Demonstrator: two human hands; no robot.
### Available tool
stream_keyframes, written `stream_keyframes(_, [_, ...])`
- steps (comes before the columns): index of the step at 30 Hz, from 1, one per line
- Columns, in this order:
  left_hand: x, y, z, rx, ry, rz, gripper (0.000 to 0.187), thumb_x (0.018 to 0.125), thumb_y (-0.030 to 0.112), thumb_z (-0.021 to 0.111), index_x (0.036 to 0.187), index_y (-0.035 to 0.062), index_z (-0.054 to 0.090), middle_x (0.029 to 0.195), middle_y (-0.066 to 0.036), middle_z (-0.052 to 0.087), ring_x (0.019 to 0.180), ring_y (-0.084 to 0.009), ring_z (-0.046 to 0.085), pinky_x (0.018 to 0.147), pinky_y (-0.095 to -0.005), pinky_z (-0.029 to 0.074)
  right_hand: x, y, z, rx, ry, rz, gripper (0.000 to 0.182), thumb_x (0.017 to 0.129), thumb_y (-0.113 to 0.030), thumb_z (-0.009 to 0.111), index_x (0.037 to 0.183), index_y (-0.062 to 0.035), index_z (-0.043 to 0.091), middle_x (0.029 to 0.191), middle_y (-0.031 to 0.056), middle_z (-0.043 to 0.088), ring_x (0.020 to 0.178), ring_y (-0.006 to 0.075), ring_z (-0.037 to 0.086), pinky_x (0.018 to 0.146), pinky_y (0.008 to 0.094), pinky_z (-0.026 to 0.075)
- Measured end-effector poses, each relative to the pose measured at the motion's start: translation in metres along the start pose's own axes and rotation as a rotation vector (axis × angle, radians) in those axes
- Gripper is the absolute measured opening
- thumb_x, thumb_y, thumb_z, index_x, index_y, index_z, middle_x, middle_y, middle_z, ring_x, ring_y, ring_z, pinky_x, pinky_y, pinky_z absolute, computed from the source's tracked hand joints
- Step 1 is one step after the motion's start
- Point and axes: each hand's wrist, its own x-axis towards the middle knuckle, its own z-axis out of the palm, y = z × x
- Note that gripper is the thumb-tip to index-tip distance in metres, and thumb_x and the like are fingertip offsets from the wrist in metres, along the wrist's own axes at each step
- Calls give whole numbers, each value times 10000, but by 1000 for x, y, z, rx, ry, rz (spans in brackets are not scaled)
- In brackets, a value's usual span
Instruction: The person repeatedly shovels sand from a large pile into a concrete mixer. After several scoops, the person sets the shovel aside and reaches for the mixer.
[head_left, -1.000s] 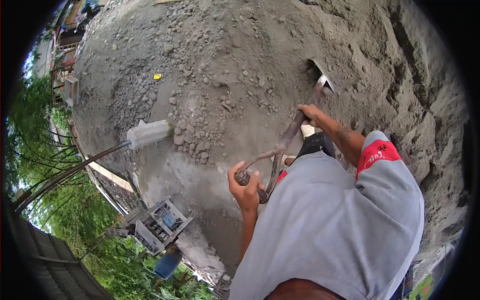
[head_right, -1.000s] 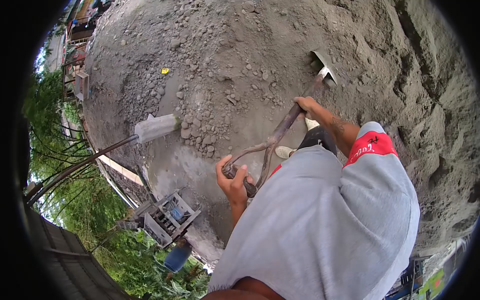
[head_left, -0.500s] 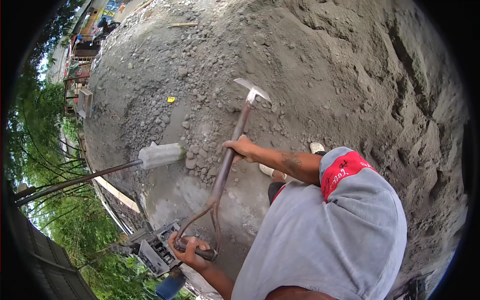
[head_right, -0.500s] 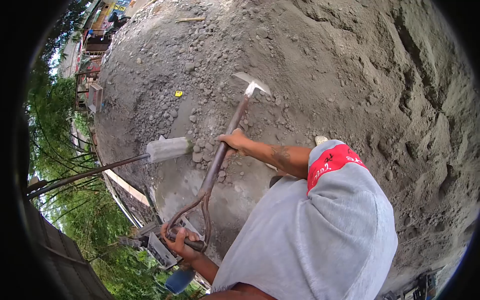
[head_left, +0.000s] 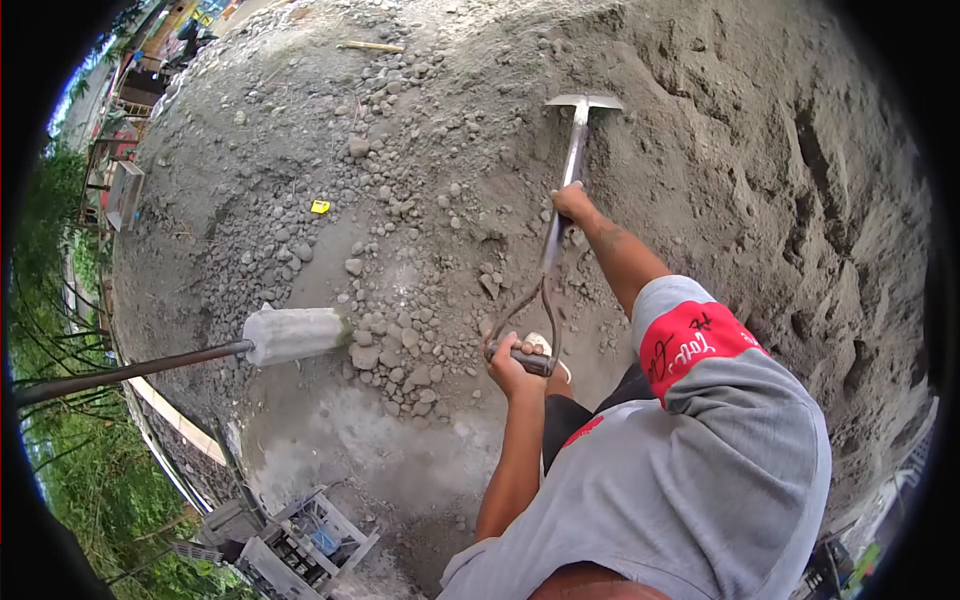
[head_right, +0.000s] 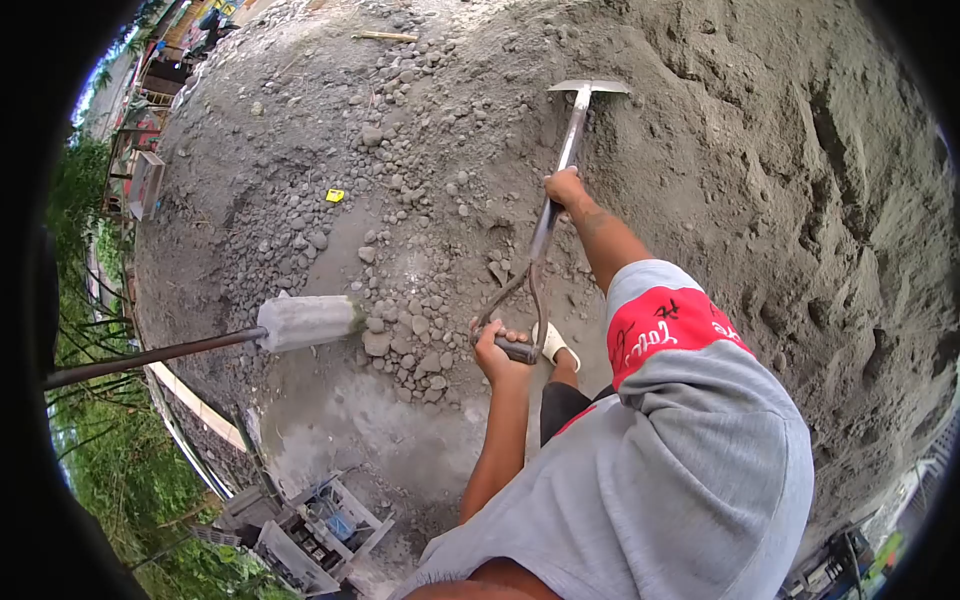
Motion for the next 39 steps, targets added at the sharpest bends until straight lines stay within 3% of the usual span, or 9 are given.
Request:
stream_keyframes(3, [-23, 58, -62, 105, 89, 33, 469, 708, -16, 508, 1105, 201, 383, 622, -42, 401, 439, -146, 398, 406, -321, 398, -24, 63, 91, 45, -40, 3, 644, 771, -281, 539, 1131, 169, 253, 992, 301, 528, 773, 347, 612, 572, 393, 522])
stream_keyframes(6, [-61, 116, -125, 300, 158, 267, 477, 687, -17, 499, 1125, 115, 362, 619, -56, 405, 419, -150, 394, 362, -307, 389, -159, 56, 127, 89, -300, 191, 663, 767, -294, 585, 1139, 149, 263, 1040, 273, 503, 919, 291, 550, 734, 375, 464])
stream_keyframes(10, [-114, 183, -193, 687, 273, 449, 442, 674, -22, 493, 1094, 53, 376, 599, -56, 423, 401, -130, 395, 355, -274, 383, -262, 83, 223, 406, -579, 350, 422, 757, -196, 634, 959, 108, 423, 777, 121, 533, 572, 207, 558, 476, 389, 492])
stream_keyframes(15, [-158, 223, -165, 852, 109, 532, 434, 662, 0, 540, 1073, -7, 401, 687, -82, 476, 430, -122, 433, 389, -263, 397, -305, 86, 268, 637, -828, 450, 258, 741, -144, 609, 835, 53, 473, 706, 116, 538, 553, 224, 575, 460, 377, 504])
stream_keyframes(19, [-164, 223, -172, 1413, -239, 634, 534, 663, 36, 592, 1157, -28, 400, 800, -136, 553, 542, -167, 538, 501, -279, 460, -310, 101, 227, 897, -772, 511, 175, 762, -126, 587, 835, 9, 504, 719, 98, 546, 601, 215, 568, 549, 380, 516])
stream_keyframes(20, [-167, 219, -158, 1696, -478, 1001, 585, 661, 51, 621, 1199, -13, 400, 867, -170, 598, 656, -227, 604, 581, -328, 483, -310, 109, 207, 1049, -821, 534, 160, 758, -120, 580, 824, 2, 499, 716, 101, 549, 605, 218, 572, 572, 380, 522])
stream_keyframes(23, [-218, 187, -113, 1926, -599, 782, 576, 629, 35, 636, 1173, 7, 449, 962, -168, 606, 774, -254, 623, 677, -388, 476, -314, 138, 148, 1243, -787, 562, 134, 774, -124, 559, 795, -13, 485, 686, 98, 545, 614, 224, 576, 622, 378, 534])
stream_keyframes(29, [-260, 115, -89, 2245, -1442, 1248, 498, 551, 40, 633, 1043, 83, 565, 736, -60, 599, 638, -239, 581, 543, -335, 445, -317, 194, 55, 1616, -657, 345, 318, 832, -246, 559, 930, 26, 427, 747, 136, 534, 677, 258, 583, 676, 414, 531])
stream_keyframes(39, [-152, -60, -36, 1959, -1615, 1442, 105, 591, 131, 576, 678, 79, 549, 628, -92, 598, 572, -256, 606, 520, -363, 469, -342, 208, -67, 1321, -537, 232, 457, 874, -495, 370, 867, -73, 546, 799, 100, 595, 697, 192, 592, 643, 345, 505])
